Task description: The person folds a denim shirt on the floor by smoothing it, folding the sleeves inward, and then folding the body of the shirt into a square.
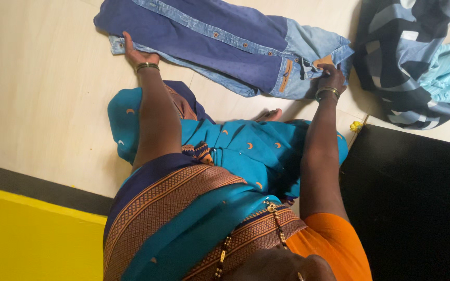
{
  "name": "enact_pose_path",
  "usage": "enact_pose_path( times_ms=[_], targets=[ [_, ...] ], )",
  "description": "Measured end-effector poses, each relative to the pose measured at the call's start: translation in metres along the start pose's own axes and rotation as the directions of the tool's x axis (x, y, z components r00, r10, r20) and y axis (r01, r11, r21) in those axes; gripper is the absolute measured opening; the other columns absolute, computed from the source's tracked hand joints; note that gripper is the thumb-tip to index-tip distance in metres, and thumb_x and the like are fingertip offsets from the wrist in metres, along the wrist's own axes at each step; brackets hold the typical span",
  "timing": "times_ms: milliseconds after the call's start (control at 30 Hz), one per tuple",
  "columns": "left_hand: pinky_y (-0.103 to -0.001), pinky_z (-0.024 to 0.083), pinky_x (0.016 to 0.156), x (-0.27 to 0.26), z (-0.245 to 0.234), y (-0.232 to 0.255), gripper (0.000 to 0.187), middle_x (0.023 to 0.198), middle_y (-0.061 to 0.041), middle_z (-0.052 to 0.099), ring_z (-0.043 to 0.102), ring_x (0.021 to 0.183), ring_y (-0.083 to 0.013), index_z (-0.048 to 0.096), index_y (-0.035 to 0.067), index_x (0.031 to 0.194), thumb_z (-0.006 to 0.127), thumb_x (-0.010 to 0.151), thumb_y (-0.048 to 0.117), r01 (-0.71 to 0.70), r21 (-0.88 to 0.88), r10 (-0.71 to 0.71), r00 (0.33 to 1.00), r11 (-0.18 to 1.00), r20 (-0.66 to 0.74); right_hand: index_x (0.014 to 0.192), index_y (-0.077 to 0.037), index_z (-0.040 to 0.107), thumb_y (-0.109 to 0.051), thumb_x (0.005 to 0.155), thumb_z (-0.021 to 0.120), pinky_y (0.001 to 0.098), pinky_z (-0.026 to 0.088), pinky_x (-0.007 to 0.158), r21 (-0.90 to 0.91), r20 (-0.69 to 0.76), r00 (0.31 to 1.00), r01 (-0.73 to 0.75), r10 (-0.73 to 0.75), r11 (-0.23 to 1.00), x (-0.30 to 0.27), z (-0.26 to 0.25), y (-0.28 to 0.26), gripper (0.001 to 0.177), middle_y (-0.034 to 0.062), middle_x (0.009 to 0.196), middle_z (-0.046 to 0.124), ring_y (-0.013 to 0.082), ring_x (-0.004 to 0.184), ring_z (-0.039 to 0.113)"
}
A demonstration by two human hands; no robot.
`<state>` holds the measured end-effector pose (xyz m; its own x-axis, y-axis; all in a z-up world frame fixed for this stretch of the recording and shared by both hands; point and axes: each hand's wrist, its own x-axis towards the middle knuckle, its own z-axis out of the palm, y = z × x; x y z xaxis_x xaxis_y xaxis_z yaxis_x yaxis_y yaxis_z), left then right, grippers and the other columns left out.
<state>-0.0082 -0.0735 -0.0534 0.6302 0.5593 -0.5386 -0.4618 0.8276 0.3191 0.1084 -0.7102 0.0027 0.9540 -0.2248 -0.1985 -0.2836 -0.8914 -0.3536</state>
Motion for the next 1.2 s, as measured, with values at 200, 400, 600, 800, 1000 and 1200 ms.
enact_pose_path(
  times_ms=[200, 400, 600, 800, 1000, 1200],
  targets=[
    [-0.071, 0.043, 0.11, -0.004, -0.007, -0.011, 0.065, 0.143, -0.019, 0.058, 0.054, 0.133, -0.0454, 0.054, 0.005, 0.14, 0.067, 0.085, 0.037, 0.15, 0.031, -0.147, 0.986, 0.988, -0.083, 0.09, -0.038, 0.076, -0.029, 0.084, 0.074, 0.0638, 0.03, 0.107, -0.216, -0.168, 0.97, -0.211, 0.176, 0.953, 0.006, -0.002, -0.004, 0.011, 0.0021, 0.116, 0.064, 0.0267, 0.121, 0.053],
    [-0.07, 0.043, 0.109, -0.003, -0.014, -0.018, 0.058, 0.142, -0.018, 0.058, 0.055, 0.13, -0.0444, 0.057, 0.004, 0.136, 0.063, 0.089, 0.037, 0.101, -0.002, -0.1, 0.977, 0.995, -0.188, 0.124, -0.017, 0.064, -0.028, 0.092, 0.07, 0.059, 0.031, 0.11, -0.187, -0.571, 0.702, 0.393, -0.425, 0.9, -0.022, 0.024, -0.112, 0.034, 0.0097, 0.133, 0.056, 0.0351, 0.132, 0.048],
    [-0.069, 0.043, 0.109, -0.006, -0.018, -0.015, 0.06, 0.141, -0.019, 0.058, 0.055, 0.129, -0.0446, 0.057, 0.003, 0.137, 0.064, 0.088, 0.037, 0.024, -0.035, -0.03, 0.982, 0.999, -0.187, 0.165, -0.013, 0.023, -0.047, 0.102, 0.059, 0.0616, 0.006, 0.126, -0.031, 0.124, 0.755, 0.652, -0.644, 0.758, -0.115, 0.081, -0.256, 0.08, 0.0168, 0.172, 0.016, 0.0343, 0.16, 0.01],
    [-0.068, 0.044, 0.109, -0.002, -0.015, -0.01, 0.06, 0.139, -0.017, 0.058, 0.054, 0.128, -0.043, 0.057, 0.005, 0.135, 0.067, 0.085, 0.037, 0.068, -0.042, -0.07, 0.996, 0.997, -0.052, 0.166, -0.019, 0.019, -0.055, 0.103, 0.045, 0.0662, 0.004, 0.122, -0.12, 0.443, 0.678, 0.694, -0.587, 0.71, -0.141, 0.095, -0.255, 0.077, 0.0102, 0.172, 0.013, 0.0268, 0.158, 0.012],
    [-0.062, 0.046, 0.112, 0.004, -0.008, -0.009, 0.058, 0.134, -0.015, 0.06, 0.056, 0.127, -0.0405, 0.057, 0.006, 0.13, 0.074, 0.081, 0.033, 0.119, -0.06, -0.104, 0.973, 0.991, 0.207, 0.164, -0.02, 0.021, -0.058, 0.101, 0.047, 0.0656, 0.005, 0.123, -0.153, 0.493, 0.682, 0.679, -0.541, 0.718, -0.146, 0.096, -0.248, 0.078, 0.0104, 0.172, 0.013, 0.027, 0.159, 0.012],
    [-0.057, 0.047, 0.112, 0.01, 0.001, -0.021, 0.064, 0.131, -0.016, 0.061, 0.057, 0.125, -0.039, 0.056, 0.004, 0.131, 0.077, 0.078, 0.035, 0.236, 0.055, -0.242, 0.929, 0.97, 0.282, 0.162, -0.022, 0.028, -0.059, 0.103, 0.04, 0.0672, 0.009, 0.124, -0.033, 0.517, 0.716, 0.565, -0.47, 0.824, -0.144, 0.098, -0.248, 0.071, 0.0066, 0.173, 0.018, 0.0272, 0.161, 0.016]
  ],
)
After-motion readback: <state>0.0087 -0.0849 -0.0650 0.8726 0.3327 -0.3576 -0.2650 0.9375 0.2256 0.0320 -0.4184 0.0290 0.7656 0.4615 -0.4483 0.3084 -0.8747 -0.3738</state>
